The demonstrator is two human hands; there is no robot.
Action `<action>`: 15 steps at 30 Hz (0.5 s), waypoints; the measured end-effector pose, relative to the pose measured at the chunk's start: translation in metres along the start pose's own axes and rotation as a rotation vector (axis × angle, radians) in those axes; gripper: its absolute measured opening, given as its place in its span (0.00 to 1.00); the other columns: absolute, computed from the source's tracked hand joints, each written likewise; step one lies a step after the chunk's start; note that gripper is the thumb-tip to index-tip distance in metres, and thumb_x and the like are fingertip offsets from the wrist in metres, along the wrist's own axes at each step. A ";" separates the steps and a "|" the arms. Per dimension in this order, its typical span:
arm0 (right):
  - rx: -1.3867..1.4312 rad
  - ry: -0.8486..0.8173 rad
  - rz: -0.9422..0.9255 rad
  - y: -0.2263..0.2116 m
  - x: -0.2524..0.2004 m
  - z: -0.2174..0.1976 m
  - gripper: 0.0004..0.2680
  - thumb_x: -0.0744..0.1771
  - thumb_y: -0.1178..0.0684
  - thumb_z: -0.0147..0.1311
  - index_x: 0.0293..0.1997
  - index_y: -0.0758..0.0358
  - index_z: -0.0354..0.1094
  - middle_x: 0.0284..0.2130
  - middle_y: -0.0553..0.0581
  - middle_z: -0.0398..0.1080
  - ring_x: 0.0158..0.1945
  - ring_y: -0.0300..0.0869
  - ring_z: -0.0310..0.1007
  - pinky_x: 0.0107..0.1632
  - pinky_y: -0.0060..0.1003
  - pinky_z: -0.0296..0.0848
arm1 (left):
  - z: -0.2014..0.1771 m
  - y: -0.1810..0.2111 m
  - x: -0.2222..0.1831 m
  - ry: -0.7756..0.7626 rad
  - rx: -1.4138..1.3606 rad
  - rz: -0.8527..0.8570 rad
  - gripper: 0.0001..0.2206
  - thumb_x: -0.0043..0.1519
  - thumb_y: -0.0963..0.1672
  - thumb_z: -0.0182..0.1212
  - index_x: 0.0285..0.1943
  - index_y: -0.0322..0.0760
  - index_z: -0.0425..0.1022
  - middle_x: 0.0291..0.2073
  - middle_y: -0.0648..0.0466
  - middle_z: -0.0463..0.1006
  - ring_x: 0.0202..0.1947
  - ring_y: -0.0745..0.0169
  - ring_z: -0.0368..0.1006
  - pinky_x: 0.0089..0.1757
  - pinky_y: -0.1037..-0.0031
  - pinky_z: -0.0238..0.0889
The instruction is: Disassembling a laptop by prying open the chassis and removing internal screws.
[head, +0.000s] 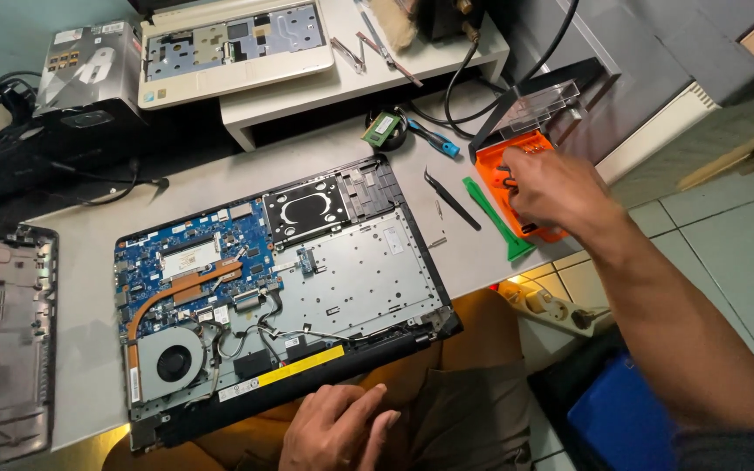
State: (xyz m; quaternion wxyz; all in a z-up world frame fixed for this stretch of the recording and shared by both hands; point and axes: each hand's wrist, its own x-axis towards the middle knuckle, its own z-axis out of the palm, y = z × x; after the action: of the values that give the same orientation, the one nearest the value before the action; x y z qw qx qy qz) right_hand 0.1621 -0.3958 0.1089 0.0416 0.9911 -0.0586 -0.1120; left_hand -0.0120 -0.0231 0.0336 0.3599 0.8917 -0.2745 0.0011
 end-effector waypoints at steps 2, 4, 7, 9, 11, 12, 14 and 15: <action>0.033 0.005 -0.031 0.005 0.006 0.005 0.05 0.64 0.57 0.51 0.39 0.59 0.60 0.28 0.58 0.73 0.30 0.51 0.71 0.36 0.48 0.70 | 0.000 -0.003 -0.003 0.011 -0.012 0.013 0.11 0.59 0.48 0.68 0.46 0.41 0.85 0.32 0.56 0.82 0.28 0.69 0.75 0.34 0.78 0.71; 0.066 0.011 -0.065 0.003 0.015 0.005 0.05 0.62 0.59 0.52 0.36 0.59 0.58 0.24 0.57 0.69 0.27 0.49 0.66 0.34 0.46 0.68 | -0.001 -0.005 -0.005 0.024 -0.021 0.024 0.11 0.59 0.48 0.68 0.46 0.40 0.85 0.32 0.55 0.82 0.28 0.68 0.76 0.35 0.77 0.72; 0.113 -0.118 0.016 0.002 0.031 0.005 0.12 0.64 0.56 0.62 0.50 0.60 0.66 0.33 0.58 0.76 0.31 0.48 0.75 0.36 0.43 0.73 | -0.002 -0.007 -0.009 0.064 -0.019 0.021 0.11 0.59 0.47 0.68 0.45 0.39 0.85 0.32 0.55 0.81 0.28 0.67 0.75 0.34 0.77 0.71; 0.237 -0.132 -0.100 0.012 0.043 0.012 0.15 0.59 0.62 0.65 0.48 0.65 0.67 0.27 0.58 0.74 0.24 0.48 0.72 0.28 0.40 0.70 | -0.005 -0.008 -0.011 0.071 -0.033 0.030 0.11 0.60 0.47 0.68 0.46 0.38 0.84 0.32 0.54 0.80 0.28 0.66 0.75 0.36 0.75 0.71; 0.279 -0.162 -0.094 0.014 0.046 0.011 0.15 0.60 0.62 0.63 0.48 0.65 0.67 0.28 0.59 0.75 0.24 0.49 0.73 0.28 0.41 0.72 | -0.005 -0.009 -0.013 0.076 -0.032 0.027 0.11 0.59 0.47 0.68 0.46 0.38 0.84 0.33 0.54 0.80 0.29 0.66 0.75 0.36 0.75 0.71; 0.322 -0.194 -0.084 0.015 0.048 0.010 0.14 0.60 0.62 0.61 0.49 0.64 0.66 0.28 0.59 0.76 0.25 0.49 0.74 0.28 0.41 0.73 | -0.005 -0.009 -0.014 0.077 -0.031 0.025 0.11 0.59 0.47 0.68 0.46 0.38 0.84 0.33 0.55 0.80 0.29 0.66 0.75 0.37 0.75 0.72; 0.305 -0.134 -0.050 0.012 0.035 -0.003 0.12 0.61 0.59 0.59 0.46 0.65 0.67 0.30 0.61 0.76 0.27 0.51 0.75 0.32 0.44 0.74 | -0.008 -0.006 -0.013 0.079 -0.048 0.007 0.11 0.59 0.47 0.68 0.46 0.38 0.85 0.33 0.55 0.81 0.29 0.66 0.76 0.37 0.75 0.72; 0.290 -0.072 -0.013 0.010 0.029 -0.010 0.10 0.61 0.56 0.56 0.44 0.65 0.67 0.31 0.63 0.77 0.30 0.54 0.75 0.36 0.46 0.75 | -0.009 -0.005 -0.013 0.078 -0.064 -0.009 0.12 0.59 0.47 0.68 0.46 0.38 0.85 0.33 0.55 0.81 0.30 0.66 0.76 0.38 0.74 0.73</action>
State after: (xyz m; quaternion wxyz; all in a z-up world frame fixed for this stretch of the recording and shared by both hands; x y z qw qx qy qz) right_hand 0.1914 -0.4085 0.1130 -0.1048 0.9824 -0.0691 -0.1384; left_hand -0.0187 -0.0084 0.0345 0.3987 0.8802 -0.2562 0.0257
